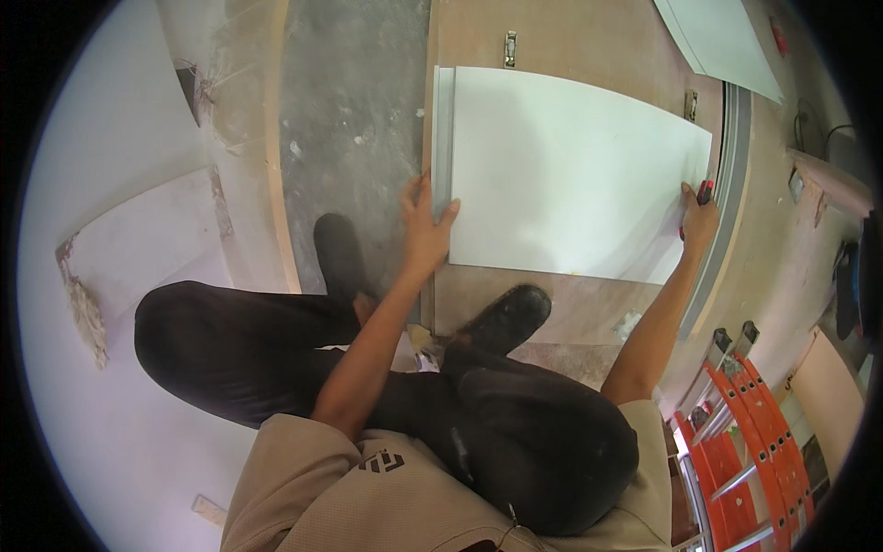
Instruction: The person uses a hammer and a utility knife to work on a white cabinet door. They hammer a metal hinge onto the door and then use the knife to trim the edges of the door panel. The person is sitting on the floor during the trimming process.
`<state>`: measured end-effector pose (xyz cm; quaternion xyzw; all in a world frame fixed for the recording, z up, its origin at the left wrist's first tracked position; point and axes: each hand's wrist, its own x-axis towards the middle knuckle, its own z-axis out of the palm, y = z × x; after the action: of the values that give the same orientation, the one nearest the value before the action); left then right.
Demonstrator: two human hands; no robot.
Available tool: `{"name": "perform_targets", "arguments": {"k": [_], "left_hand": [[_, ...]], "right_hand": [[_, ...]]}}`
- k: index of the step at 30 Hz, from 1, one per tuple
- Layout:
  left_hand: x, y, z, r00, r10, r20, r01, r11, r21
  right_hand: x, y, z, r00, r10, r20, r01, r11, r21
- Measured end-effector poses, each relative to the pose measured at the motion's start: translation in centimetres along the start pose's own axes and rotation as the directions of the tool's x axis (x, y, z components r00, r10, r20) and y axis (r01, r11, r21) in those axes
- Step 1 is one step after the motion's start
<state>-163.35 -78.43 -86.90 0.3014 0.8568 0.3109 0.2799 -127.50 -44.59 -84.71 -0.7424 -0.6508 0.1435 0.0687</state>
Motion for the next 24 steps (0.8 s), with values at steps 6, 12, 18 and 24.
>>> {"name": "perform_targets", "arguments": {"k": [6, 12, 18, 24], "left_hand": [[1.1, 1.0, -1.5, 0.995, -0.074, 0.069, 0.073, 0.997, 0.02], [5.3, 1.7, -3.3, 0.993, -0.045, 0.11, 0.031, 0.991, 0.127], [7.5, 1.6, -3.4, 0.985, 0.119, 0.127, -0.141, 0.974, 0.18], [5.8, 0.1, -2.7, 0.988, 0.141, 0.061, -0.149, 0.974, 0.17]], "right_hand": [[-0.6, -0.2, -0.1, 0.996, -0.002, 0.085, -0.006, 0.995, 0.096], [-15.7, -4.3, -0.1, 0.904, -0.424, -0.062, 0.428, 0.884, 0.188], [-28.7, -8.2, 5.2, 0.615, -0.692, 0.378, 0.567, 0.721, 0.398], [-28.0, -10.1, 4.5, 0.601, -0.699, 0.387, 0.649, 0.71, 0.273]]}}
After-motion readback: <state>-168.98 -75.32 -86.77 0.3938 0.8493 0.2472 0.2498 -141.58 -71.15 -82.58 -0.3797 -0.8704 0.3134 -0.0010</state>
